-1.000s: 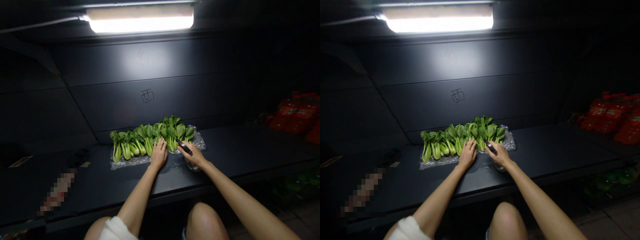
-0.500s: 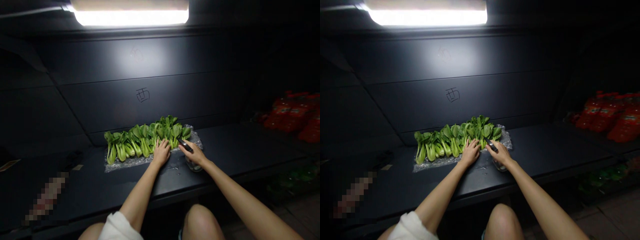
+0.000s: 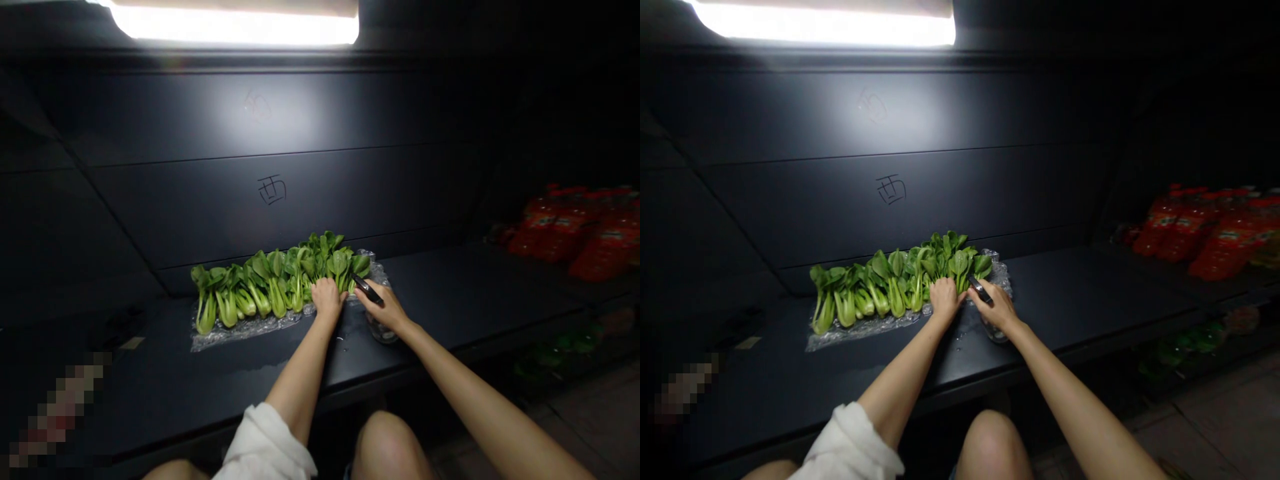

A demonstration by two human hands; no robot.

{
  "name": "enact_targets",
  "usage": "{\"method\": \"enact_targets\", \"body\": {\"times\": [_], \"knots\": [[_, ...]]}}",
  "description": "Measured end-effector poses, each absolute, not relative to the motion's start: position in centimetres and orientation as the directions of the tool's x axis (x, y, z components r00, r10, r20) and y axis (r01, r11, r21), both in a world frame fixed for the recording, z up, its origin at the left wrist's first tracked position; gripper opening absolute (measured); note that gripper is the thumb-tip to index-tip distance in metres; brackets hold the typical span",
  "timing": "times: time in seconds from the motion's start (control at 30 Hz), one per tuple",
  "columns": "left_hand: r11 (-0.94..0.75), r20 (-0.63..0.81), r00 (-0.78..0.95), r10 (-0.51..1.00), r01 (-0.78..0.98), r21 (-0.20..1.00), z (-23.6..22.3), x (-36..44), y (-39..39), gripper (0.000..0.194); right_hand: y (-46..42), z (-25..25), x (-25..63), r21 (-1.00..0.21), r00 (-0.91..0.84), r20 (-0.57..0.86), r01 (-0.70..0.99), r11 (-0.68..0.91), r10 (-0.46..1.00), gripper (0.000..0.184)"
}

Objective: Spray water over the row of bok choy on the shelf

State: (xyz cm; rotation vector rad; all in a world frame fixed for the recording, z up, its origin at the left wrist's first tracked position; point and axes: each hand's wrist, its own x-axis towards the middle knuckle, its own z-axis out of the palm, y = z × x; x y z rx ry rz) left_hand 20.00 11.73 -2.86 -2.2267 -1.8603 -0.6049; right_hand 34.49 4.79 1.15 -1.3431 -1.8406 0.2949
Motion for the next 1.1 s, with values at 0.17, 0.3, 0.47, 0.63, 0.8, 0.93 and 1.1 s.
{"method": "enact_targets", "body": {"times": [0.17, 0.3, 0.47, 0.63, 0.8, 0.93, 1.1], "knots": [[-0.155, 0.421, 0.006, 0.907, 0.934, 0.322, -3.0, 19.6, 12.4, 0.021, 4.9, 1.1, 34.4, -0.623, -0.081, 0.468, 0.676, 0.393, 0.88, 0.026], [-0.167, 0.455, -0.177, 0.872, 0.768, 0.619, -3.7, 18.8, 12.8, 0.011, 5.1, 0.9, 34.5, -0.645, -0.076, 0.466, 0.652, 0.397, 0.881, 0.028], [-0.41, 0.645, -0.147, 0.75, 0.661, 0.628, -4.2, 18.0, 12.7, 0.016, 5.2, 0.8, 34.5, -0.648, -0.07, 0.468, 0.65, 0.396, 0.881, 0.029], [-0.441, 0.641, 0.048, 0.766, 0.764, 0.47, -4.6, 18.4, 12.7, 0.012, 5.3, 0.7, 34.7, -0.662, -0.05, 0.473, 0.639, 0.392, 0.88, 0.028], [-0.451, 0.486, 0.276, 0.829, 0.844, 0.289, -4.9, 19.3, 12.2, 0.026, 5.6, 0.4, 34.9, -0.682, -0.033, 0.456, 0.629, 0.373, 0.89, 0.029], [-0.327, 0.399, 0.244, 0.884, 0.933, 0.153, -4.3, 19.5, 11.7, 0.03, 5.5, 0.4, 35.0, -0.686, -0.024, 0.458, 0.626, 0.37, 0.889, 0.03], [-0.271, 0.436, 0.217, 0.873, 0.961, 0.063, -4.0, 19.0, 11.6, 0.037, 5.3, 0.5, 35.0, -0.681, -0.024, 0.465, 0.63, 0.374, 0.885, 0.031]]}}
